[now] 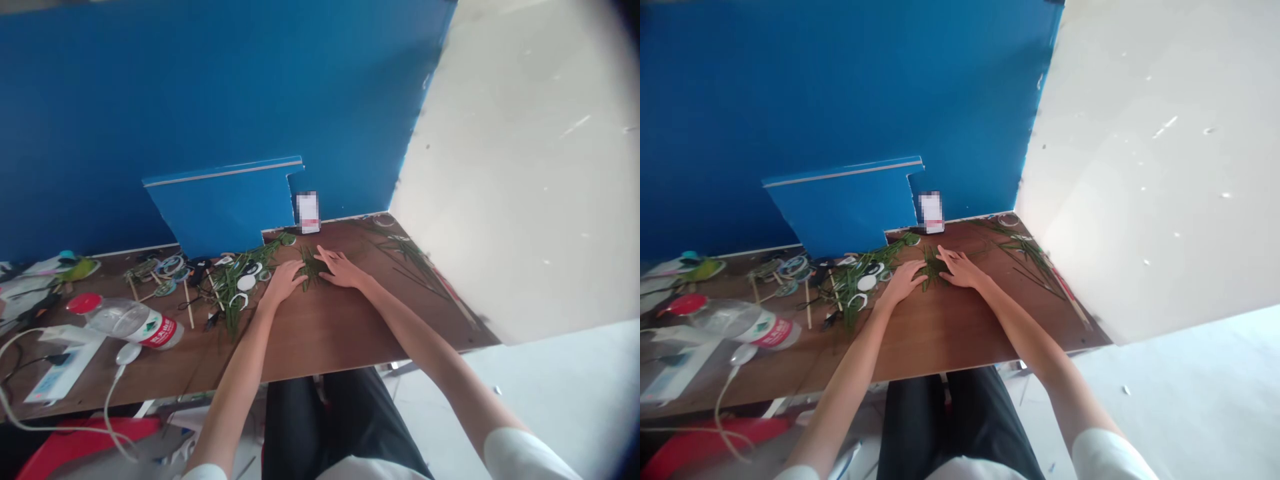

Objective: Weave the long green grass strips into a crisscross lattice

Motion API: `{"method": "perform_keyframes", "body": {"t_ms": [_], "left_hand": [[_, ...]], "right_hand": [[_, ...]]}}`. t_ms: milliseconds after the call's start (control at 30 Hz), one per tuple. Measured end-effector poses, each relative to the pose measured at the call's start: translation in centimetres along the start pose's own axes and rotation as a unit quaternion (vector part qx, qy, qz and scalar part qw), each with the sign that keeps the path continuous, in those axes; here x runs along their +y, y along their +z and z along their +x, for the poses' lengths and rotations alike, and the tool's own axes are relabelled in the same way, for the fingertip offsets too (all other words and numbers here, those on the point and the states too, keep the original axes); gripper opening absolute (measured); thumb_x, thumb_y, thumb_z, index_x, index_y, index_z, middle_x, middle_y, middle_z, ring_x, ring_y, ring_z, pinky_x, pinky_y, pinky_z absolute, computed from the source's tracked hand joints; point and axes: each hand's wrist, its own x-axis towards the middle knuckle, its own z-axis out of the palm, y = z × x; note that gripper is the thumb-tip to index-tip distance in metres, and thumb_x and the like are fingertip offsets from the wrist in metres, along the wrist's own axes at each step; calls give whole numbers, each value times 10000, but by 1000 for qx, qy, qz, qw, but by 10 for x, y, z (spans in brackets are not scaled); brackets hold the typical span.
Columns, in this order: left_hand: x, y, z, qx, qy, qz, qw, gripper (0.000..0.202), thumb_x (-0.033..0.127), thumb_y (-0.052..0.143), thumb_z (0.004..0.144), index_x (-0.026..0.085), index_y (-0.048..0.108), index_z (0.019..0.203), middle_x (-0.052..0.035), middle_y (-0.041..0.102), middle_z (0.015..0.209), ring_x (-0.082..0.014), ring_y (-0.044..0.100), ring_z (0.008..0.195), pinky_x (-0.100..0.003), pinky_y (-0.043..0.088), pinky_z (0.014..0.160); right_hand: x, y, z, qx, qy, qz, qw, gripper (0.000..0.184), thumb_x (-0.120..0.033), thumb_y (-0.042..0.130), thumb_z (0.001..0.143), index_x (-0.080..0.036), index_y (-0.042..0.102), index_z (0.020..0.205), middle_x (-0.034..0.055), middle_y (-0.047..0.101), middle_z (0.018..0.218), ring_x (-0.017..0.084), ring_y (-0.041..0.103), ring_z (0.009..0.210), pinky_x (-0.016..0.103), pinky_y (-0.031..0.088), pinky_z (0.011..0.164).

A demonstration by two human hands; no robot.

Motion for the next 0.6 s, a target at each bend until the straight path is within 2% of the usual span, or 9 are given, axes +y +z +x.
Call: {"method": "perform_keyframes", "body": {"t_ms": [233,367,433,500,600], "left_hand": [[0,0,1,-2,-3,-9,1000,433,459,528,943,216,561,1300,-78,571,1379,-259,493,1297,-442,382,1105],[2,-3,-1,-5,-6,-14,1000,453,469,504,951,217,539,1326,-83,561,1390,-252,488,1307,-439,377,1114],[2,-5,-2,-11,-7,-17,1000,473,478,496,952,217,521,1346,-86,546,1405,-249,482,1316,-436,373,1120],[2,-7,-4,-20,-6,-23,1000,478,476,491,953,215,513,1353,-88,528,1423,-244,474,1327,-431,366,1130],[1,-10,-5,-28,-8,-32,999,452,448,473,964,220,514,1351,-84,506,1446,-236,456,1346,-431,351,1145]], "right_hand": [[3,3,-1,12,-7,-3,1000,826,-475,335,992,-200,-239,1518,117,407,1518,270,243,1433,513,268,1100],[0,1,-2,45,0,-10,999,763,-454,320,1000,-195,-137,1553,119,462,1477,264,298,1403,486,293,1084],[-1,-1,-3,68,28,-21,997,690,-415,314,1003,-197,-10,1572,121,502,1439,270,359,1359,478,311,1064],[1,-5,-6,85,70,-42,993,594,-361,312,999,-202,182,1557,122,542,1393,284,416,1301,478,317,1047],[9,-12,-12,105,140,-74,982,482,-269,303,980,-201,465,1429,124,603,1296,305,458,1227,480,310,1031]]}}
